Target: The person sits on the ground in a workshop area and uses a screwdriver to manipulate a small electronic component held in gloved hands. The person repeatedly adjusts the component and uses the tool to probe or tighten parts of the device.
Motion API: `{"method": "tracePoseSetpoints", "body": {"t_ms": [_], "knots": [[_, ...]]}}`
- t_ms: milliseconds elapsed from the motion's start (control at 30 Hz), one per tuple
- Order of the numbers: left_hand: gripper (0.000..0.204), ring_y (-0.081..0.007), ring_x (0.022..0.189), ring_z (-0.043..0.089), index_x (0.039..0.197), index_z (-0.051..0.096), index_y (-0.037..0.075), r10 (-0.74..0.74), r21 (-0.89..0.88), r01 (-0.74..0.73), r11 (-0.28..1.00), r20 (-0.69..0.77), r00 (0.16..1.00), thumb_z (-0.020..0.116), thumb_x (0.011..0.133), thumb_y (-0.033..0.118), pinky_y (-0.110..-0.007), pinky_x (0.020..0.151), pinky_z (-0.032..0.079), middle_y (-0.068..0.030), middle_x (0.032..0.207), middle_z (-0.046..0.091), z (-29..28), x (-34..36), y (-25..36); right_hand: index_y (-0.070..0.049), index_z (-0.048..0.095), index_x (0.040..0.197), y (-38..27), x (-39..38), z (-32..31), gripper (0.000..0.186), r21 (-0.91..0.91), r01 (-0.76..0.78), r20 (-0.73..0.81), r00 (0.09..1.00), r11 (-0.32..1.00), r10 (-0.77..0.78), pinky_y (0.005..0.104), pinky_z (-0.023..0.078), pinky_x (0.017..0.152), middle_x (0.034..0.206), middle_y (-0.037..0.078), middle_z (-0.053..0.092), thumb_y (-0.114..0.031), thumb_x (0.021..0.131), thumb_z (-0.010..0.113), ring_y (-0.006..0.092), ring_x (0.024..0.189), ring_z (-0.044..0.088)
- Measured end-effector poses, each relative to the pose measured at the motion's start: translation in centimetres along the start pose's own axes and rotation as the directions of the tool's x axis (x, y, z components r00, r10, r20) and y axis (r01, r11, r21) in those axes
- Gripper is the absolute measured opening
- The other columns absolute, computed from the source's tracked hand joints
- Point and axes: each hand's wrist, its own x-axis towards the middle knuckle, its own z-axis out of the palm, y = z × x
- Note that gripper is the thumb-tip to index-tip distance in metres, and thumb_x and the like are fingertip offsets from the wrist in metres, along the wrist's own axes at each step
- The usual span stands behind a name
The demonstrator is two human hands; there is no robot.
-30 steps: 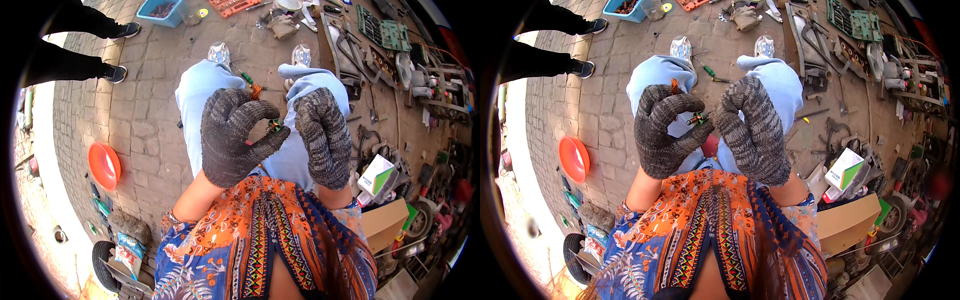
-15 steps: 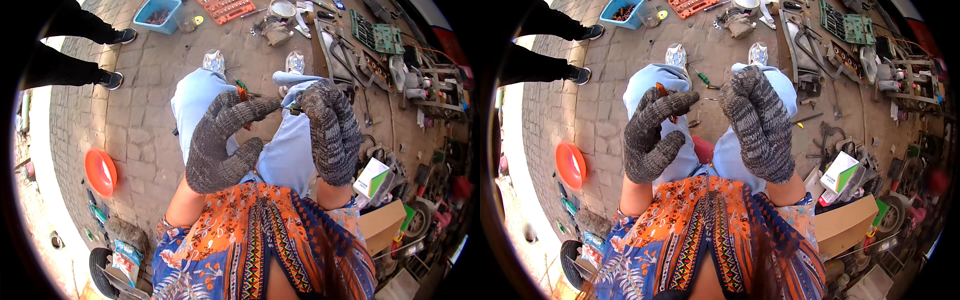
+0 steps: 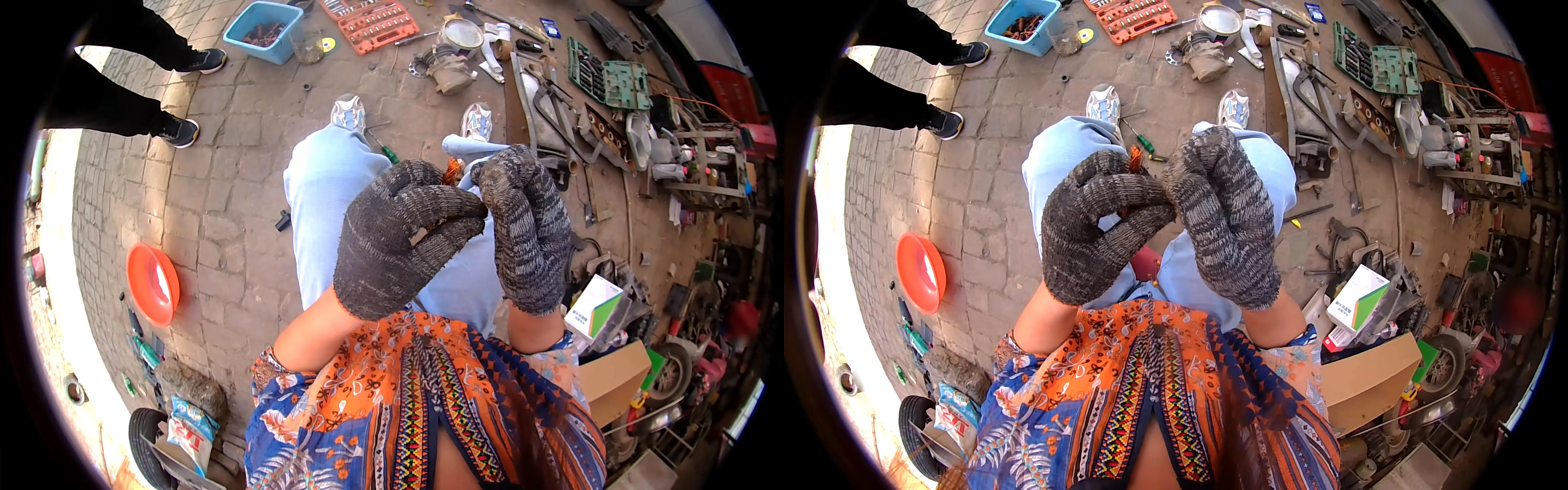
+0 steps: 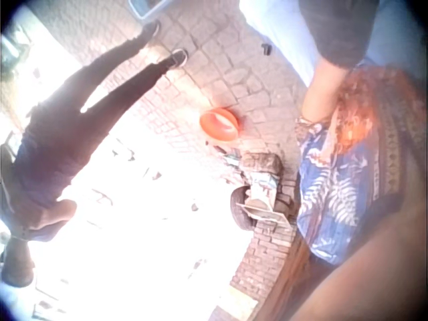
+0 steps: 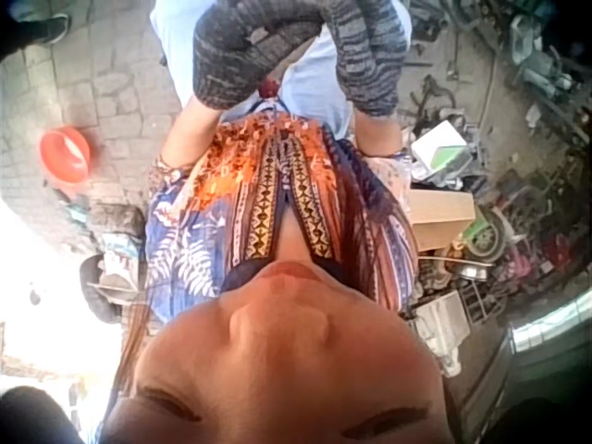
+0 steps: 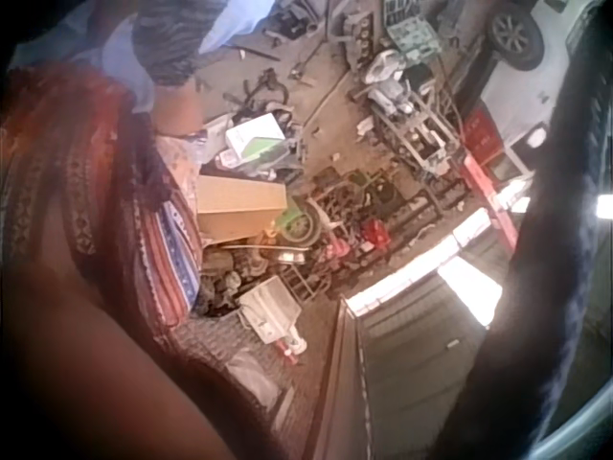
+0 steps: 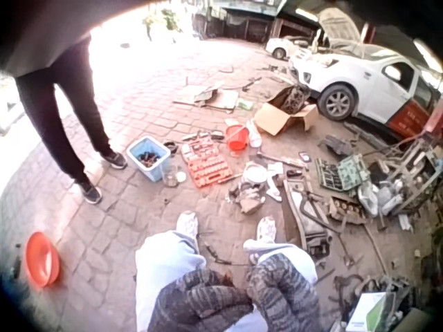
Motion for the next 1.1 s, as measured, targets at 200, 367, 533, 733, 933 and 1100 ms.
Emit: {"method": "tracePoseSetpoints", "body": {"t_ms": [200, 367, 533, 733, 933, 1100], "knots": [[0.017, -0.0230, 0.075, 0.058, 0.085, 0.068, 0.006, -0.100, -0.113, 0.093, 0.989, -0.061, 0.993, 0.071, 0.069, 0.005, -0.032, 0.066, 0.045, -0.0083, 0.079, 0.061, -0.4, 0.0, 0.2, 0.001, 0.048, 0.121, 1.9, 1.0, 0.9, 0.045, 0.561, -0.165, 0.120, 0.986, 0.811, 0.117, 0.0350, 0.040, 0.097, 0.114, 0.011, 0.056, -0.031, 0.090, 0.055, 0.0203, 0.107, 0.053], [0.019, -0.0176, 0.078, 0.056, 0.087, 0.068, 0.000, -0.006, -0.033, 0.004, 0.999, -0.056, 0.998, 0.069, 0.069, -0.005, -0.028, 0.069, 0.045, -0.0083, 0.084, 0.062, -0.8, 0.2, -0.8, 0.001, 0.052, 0.113, 2.7, -0.2, 0.9, 0.029, 0.327, -0.247, 0.243, 0.955, 0.912, 0.172, 0.0294, 0.046, 0.087, 0.107, 0.010, 0.059, -0.011, 0.087, 0.057, 0.0168, 0.099, 0.057], [0.024, -0.0228, 0.085, 0.060, 0.101, 0.064, 0.001, -0.218, -0.323, 0.210, 0.923, 0.014, 0.976, 0.063, 0.077, 0.003, -0.032, 0.074, 0.047, -0.0116, 0.098, 0.064, -0.7, -0.3, -1.0, 0.001, 0.055, 0.107, 2.1, -1.6, 0.9, 0.023, 0.150, -0.060, -0.028, 0.997, 0.987, 0.065, 0.0278, 0.050, 0.080, 0.096, 0.008, 0.063, -0.001, 0.084, 0.060, 0.0146, 0.089, 0.061], [0.052, -0.0113, 0.070, 0.052, 0.135, 0.034, 0.003, -0.247, -0.493, 0.300, 0.817, 0.171, 0.954, 0.047, 0.085, -0.003, -0.024, 0.066, 0.045, -0.0152, 0.108, 0.061, -0.7, -0.2, -0.5, -0.001, 0.064, 0.091, 0.9, -0.2, -0.9, 0.007, 0.301, -0.180, -0.294, 0.917, 0.936, 0.271, 0.0210, 0.048, 0.068, 0.087, 0.005, 0.065, -0.003, 0.086, 0.059, 0.0092, 0.078, 0.058], [0.068, -0.0117, 0.065, 0.053, 0.144, 0.016, 0.007, -0.275, -0.545, 0.347, 0.764, 0.212, 0.938, 0.044, 0.085, -0.011, -0.025, 0.063, 0.046, -0.0190, 0.106, 0.061, -0.5, -0.3, 0.5, 0.001, 0.063, 0.094, 1.3, -0.1, -0.5, 0.011, 0.177, -0.143, -0.196, 0.964, 0.974, 0.178, 0.0235, 0.050, 0.074, 0.092, 0.007, 0.065, 0.002, 0.082, 0.062, 0.0104, 0.083, 0.060], [0.064, -0.0139, 0.071, 0.059, 0.144, 0.018, 0.006, -0.252, -0.409, 0.363, 0.837, 0.300, 0.920, 0.041, 0.087, -0.011, -0.027, 0.067, 0.048, -0.0168, 0.102, 0.062, -1.1, -0.6, 0.4, -0.003, 0.067, 0.098, 0.6, 0.7, 0.3, 0.015, 0.121, -0.077, -0.120, 0.988, 0.990, 0.092, 0.0167, 0.036, 0.052, 0.086, 0.000, 0.065, -0.008, 0.086, 0.061, 0.0011, 0.061, 0.046]]}}
